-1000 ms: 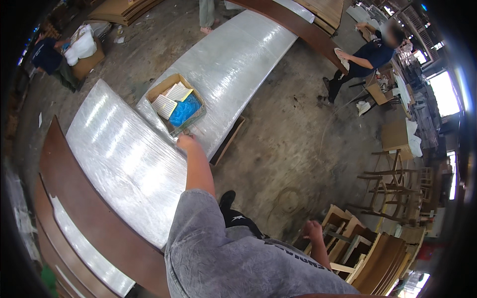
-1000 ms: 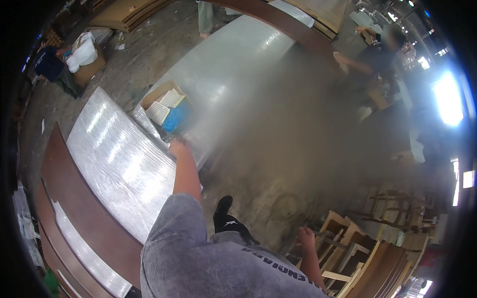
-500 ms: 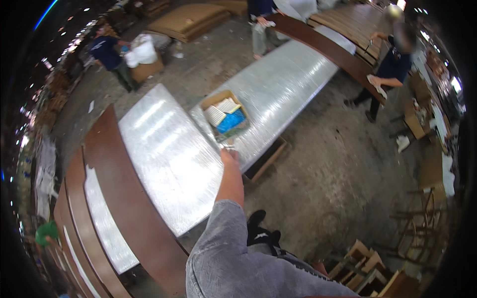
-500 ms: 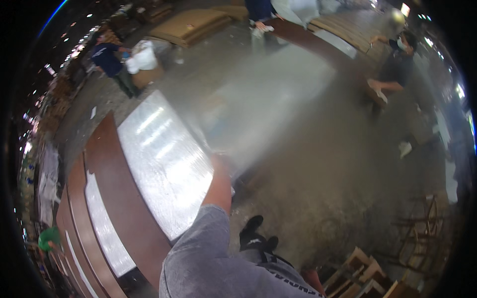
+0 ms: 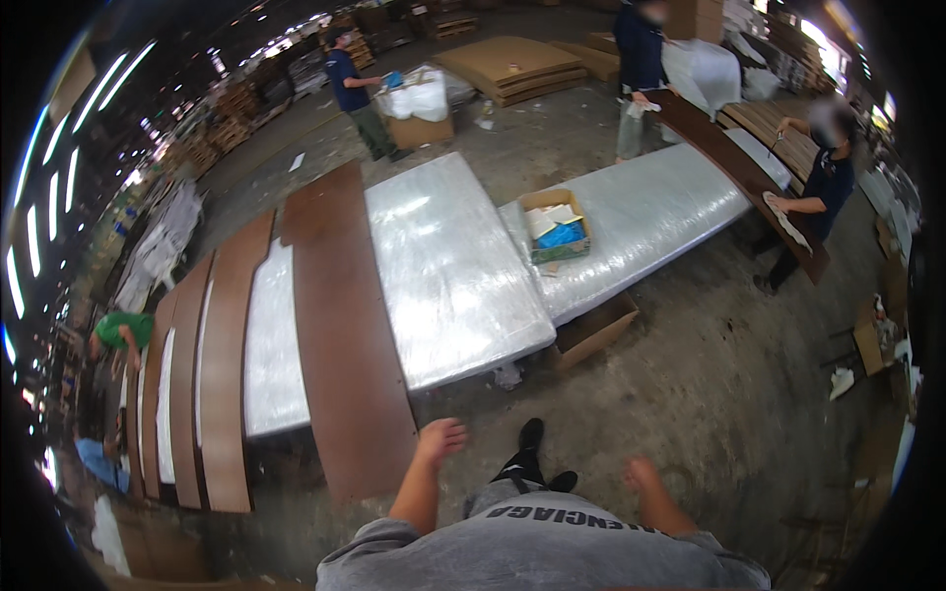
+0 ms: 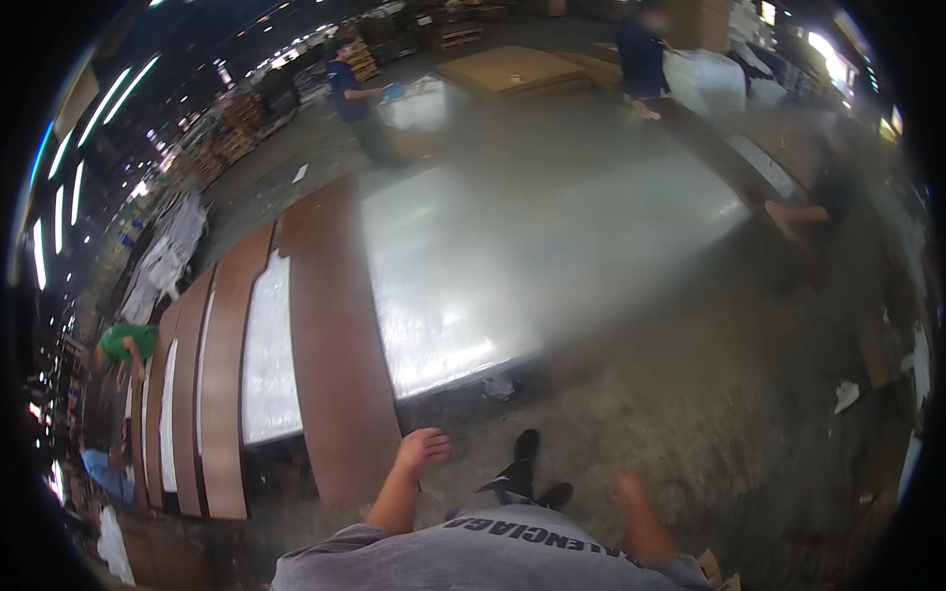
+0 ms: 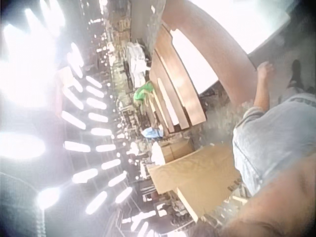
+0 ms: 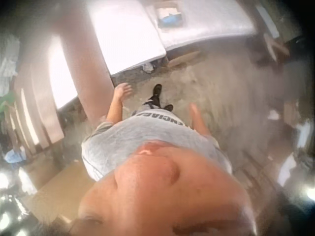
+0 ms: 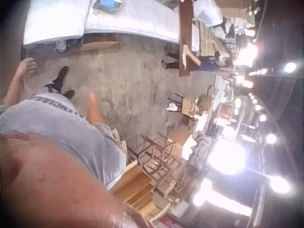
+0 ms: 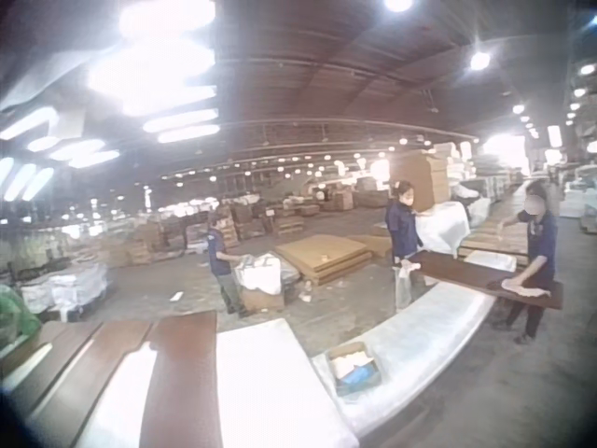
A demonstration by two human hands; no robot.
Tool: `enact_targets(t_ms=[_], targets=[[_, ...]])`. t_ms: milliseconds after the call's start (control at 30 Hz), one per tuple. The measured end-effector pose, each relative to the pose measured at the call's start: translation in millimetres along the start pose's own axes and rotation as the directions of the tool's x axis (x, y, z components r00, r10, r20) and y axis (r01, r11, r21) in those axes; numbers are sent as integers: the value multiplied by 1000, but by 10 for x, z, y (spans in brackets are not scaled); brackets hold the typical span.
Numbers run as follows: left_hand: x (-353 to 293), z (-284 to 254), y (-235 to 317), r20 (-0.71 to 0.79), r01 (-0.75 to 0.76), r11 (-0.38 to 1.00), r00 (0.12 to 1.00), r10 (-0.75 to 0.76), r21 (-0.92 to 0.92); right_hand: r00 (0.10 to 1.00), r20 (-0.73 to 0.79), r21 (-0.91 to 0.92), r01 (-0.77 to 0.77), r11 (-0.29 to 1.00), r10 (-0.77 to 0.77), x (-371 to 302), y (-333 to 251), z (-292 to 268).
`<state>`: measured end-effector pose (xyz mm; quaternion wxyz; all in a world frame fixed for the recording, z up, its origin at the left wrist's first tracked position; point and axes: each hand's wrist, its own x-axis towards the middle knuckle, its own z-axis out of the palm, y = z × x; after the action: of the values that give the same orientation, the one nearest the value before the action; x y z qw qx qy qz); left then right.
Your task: The person measures a curved wooden panel with a wooden ruler, then rubs the surface with a small block. They flip the panel over and continue rubbing the other side. The person then lifts and repositions the panel on the workbench.
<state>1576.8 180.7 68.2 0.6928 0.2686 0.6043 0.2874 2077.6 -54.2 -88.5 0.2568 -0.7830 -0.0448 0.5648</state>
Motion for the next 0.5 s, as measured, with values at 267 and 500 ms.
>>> enact_targets(t_ms=[267,500], targets=[[-747,-2427,-648,-794,-304,952,589,150,-45,937,280,-188,267,945,-209,-283,-1040,1758],[-627,-3195,-639,-817,120,864,408,407,490,823,542,-235,344,909,-171,-1023,-1147,3258]])
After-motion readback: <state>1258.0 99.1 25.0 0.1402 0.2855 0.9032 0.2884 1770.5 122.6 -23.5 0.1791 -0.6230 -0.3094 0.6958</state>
